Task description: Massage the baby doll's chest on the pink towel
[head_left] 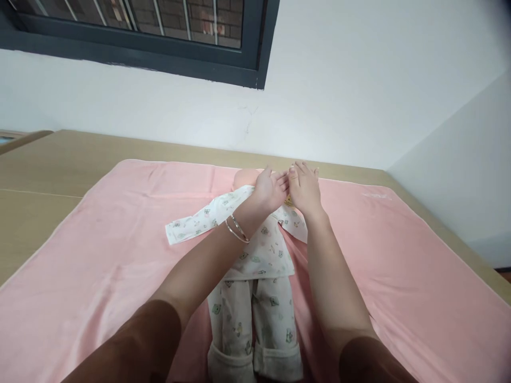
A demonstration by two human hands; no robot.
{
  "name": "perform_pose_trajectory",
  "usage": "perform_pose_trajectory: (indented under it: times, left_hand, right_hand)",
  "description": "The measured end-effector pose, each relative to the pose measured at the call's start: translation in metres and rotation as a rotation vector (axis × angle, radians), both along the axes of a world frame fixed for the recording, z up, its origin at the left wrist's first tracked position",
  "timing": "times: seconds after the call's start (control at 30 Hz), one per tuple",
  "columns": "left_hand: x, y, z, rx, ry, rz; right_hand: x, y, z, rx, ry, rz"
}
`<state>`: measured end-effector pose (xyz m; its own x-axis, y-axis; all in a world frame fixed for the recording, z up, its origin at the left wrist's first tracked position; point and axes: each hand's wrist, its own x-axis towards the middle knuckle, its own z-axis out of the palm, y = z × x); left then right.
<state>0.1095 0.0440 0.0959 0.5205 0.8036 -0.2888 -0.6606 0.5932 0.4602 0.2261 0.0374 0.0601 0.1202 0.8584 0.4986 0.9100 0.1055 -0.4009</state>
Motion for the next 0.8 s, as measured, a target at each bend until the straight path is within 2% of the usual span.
perform_pose_trajectory:
  times: [0.2,0.37,0.57,0.7,0.8]
  left_hand:
    - [-0.049,-0.039,0.01,0.05,0.143,-0.06]
    - [-0.082,-0.054,0.02,0.05,0.176,-0.03]
    - [-0.098,-0.063,0.029,0.103,0.134,-0.02]
    - [-0.103,-0.074,0.036,0.174,0.145,-0.025]
    - [-0.102,-0.087,0.042,0.209,0.166,-0.015]
  right_hand:
    - [-0.001,-0.002,-0.001,0.004,0.125,0.012]
    - [-0.002,-0.005,0.0,-0.005,0.151,0.011]
    - [-0.003,-0.007,0.003,-0.032,0.176,0.001]
    - [-0.015,-0.018,0.014,0.012,0.217,-0.022]
    - [-0.041,-0.038,0.028,0.092,0.218,0.1]
